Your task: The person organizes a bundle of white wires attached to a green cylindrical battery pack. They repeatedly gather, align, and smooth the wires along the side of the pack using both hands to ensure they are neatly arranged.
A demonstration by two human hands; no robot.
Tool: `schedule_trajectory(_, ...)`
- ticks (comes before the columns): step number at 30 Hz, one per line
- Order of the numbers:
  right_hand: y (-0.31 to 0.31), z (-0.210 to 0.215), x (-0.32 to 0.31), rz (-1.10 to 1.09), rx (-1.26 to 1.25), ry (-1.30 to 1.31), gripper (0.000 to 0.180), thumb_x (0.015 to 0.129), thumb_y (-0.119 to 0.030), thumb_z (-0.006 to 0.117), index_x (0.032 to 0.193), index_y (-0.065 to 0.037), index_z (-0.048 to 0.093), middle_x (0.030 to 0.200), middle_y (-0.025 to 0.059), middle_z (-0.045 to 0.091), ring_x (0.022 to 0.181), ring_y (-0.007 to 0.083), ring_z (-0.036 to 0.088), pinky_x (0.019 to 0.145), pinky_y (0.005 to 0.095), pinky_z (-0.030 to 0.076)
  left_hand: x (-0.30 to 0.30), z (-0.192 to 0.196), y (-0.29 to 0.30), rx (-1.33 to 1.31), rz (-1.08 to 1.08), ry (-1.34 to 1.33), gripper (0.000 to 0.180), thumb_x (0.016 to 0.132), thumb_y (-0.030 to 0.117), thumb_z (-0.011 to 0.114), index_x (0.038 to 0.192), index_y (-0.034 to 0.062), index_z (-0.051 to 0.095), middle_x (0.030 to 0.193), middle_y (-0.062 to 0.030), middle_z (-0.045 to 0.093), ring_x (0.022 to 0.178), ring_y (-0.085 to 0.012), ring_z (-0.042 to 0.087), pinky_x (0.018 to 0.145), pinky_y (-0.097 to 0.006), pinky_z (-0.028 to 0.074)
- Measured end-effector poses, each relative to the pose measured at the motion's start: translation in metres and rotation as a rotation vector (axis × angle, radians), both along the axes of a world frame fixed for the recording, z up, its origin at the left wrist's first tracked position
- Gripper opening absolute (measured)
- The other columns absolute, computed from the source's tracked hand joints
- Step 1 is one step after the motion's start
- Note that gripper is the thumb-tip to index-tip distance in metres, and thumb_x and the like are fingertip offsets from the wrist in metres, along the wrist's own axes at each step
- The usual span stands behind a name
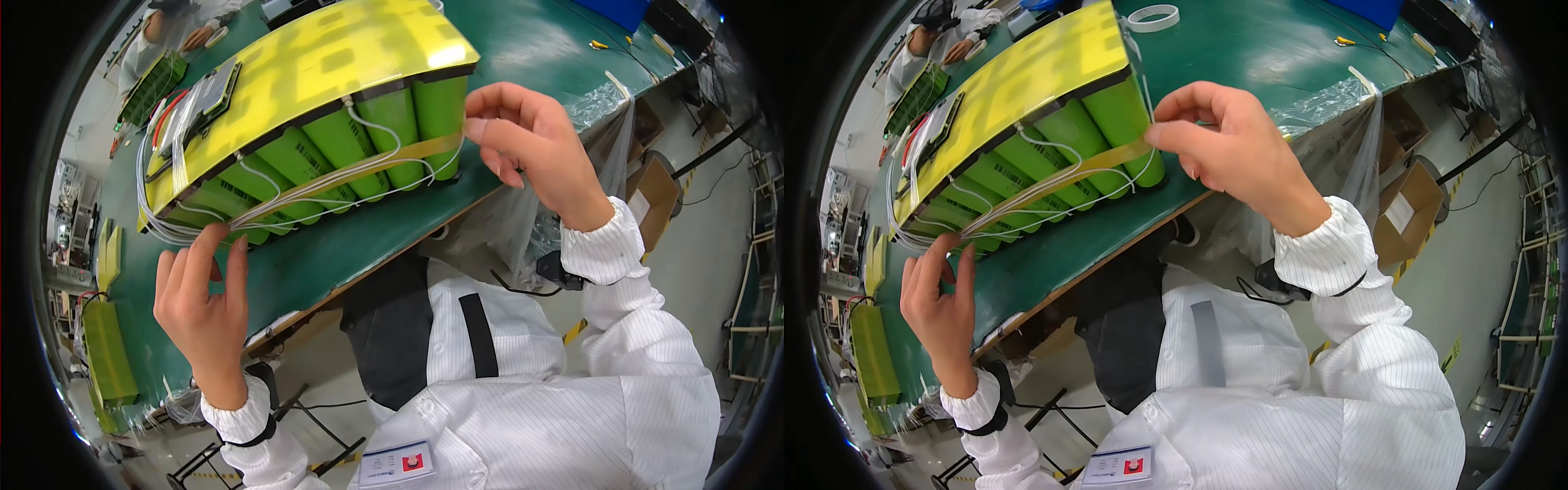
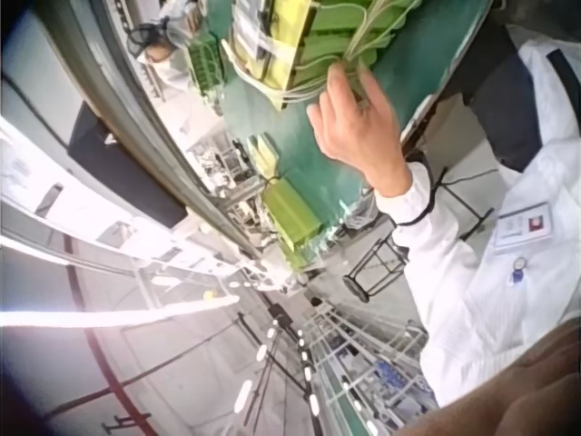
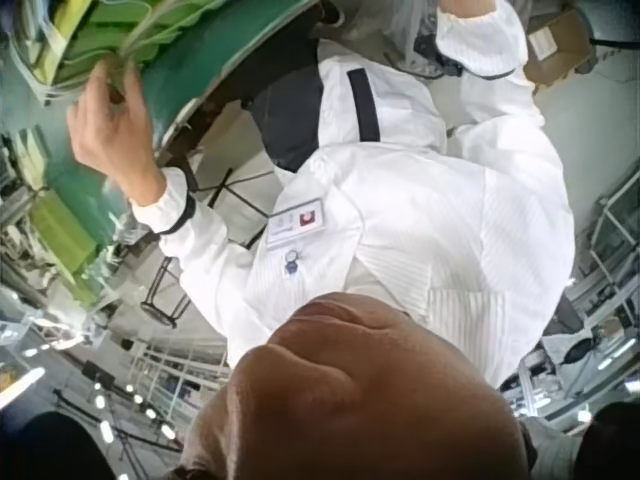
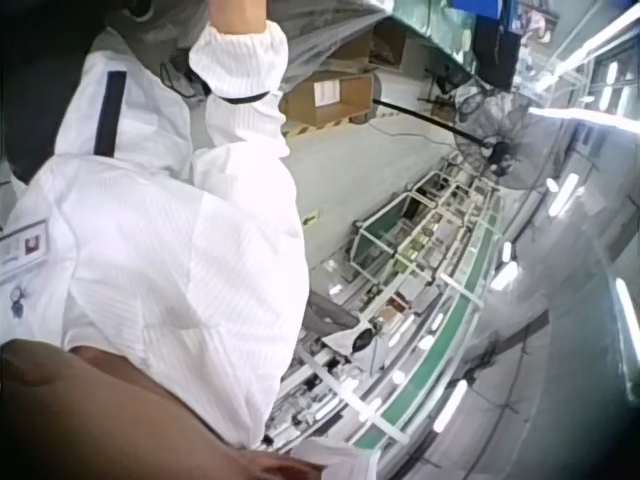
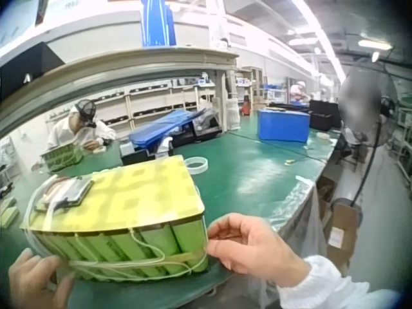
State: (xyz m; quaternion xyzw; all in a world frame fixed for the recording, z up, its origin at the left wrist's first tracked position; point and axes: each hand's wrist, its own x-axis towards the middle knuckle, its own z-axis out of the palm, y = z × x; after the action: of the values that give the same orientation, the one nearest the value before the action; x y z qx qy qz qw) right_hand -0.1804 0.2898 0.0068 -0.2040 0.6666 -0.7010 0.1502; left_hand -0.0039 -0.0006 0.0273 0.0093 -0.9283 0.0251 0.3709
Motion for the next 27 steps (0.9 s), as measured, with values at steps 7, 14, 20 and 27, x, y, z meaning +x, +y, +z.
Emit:
schedule_trajectory(7, -0.003, -0.007, 0.0, 0.032, -0.178, 0.063, 0.011, 0.09, -0.01, 0.068, 0.092, 0.001, 0.066, 0.065, 0.0006, 0.056, 0.052, 0.0048, 0.047, 0.046, 0.0218, 0.034, 0.007, 0.0, -0.001, 0.038, -0.04, 0.073, 0.03, 0.075, -0.003, 0.082, 0.103, 0.005, 0.074, 0.067, -0.0024, 0.053, 0.06, -0.0149, 0.043, 0.055, -0.031, 0.035)
schedule_trajectory(14, -0.004, 0.002, 0.003, -0.16, -0.046, 0.035, 0.018, 0.086, -0.012, 0.071, 0.096, 0.003, 0.069, 0.07, 0.0032, 0.063, 0.054, 0.0055, 0.051, 0.048, 0.0226, 0.04, 0.01, -0.009, 0.0, 0.006, -0.077, 0.03, 0.032, 0.074, -0.005, 0.082, 0.103, 0.0055, 0.075, 0.066, -0.0025, 0.05, 0.06, -0.0163, 0.043, 0.055, -0.031, 0.035)
schedule_trajectory(20, -0.006, 0.012, 0.001, -0.142, 0.079, 0.167, 0.019, 0.079, -0.011, 0.073, 0.087, 0.005, 0.071, 0.07, 0.0025, 0.065, 0.058, 0.0048, 0.053, 0.051, 0.0213, 0.039, 0.009, -0.009, -0.002, 0.01, -0.059, -0.031, 0.031, 0.078, -0.004, 0.079, 0.108, 0.004, 0.075, 0.067, -0.0041, 0.05, 0.062, -0.0166, 0.043, 0.058, -0.032, 0.036)
schedule_trajectory(27, -0.002, 0.026, -0.018, 0.044, 0.125, 0.022, 0.017, 0.073, -0.012, 0.073, 0.078, 0.005, 0.071, 0.063, 0.0023, 0.061, 0.051, 0.0055, 0.049, 0.046, 0.0218, 0.034, 0.005, -0.011, 0.003, -0.023, -0.012, -0.07, 0.026, 0.077, 0.0, 0.08, 0.102, 0.0069, 0.075, 0.068, -0.0027, 0.052, 0.063, -0.019, 0.045, 0.058, -0.033, 0.038)
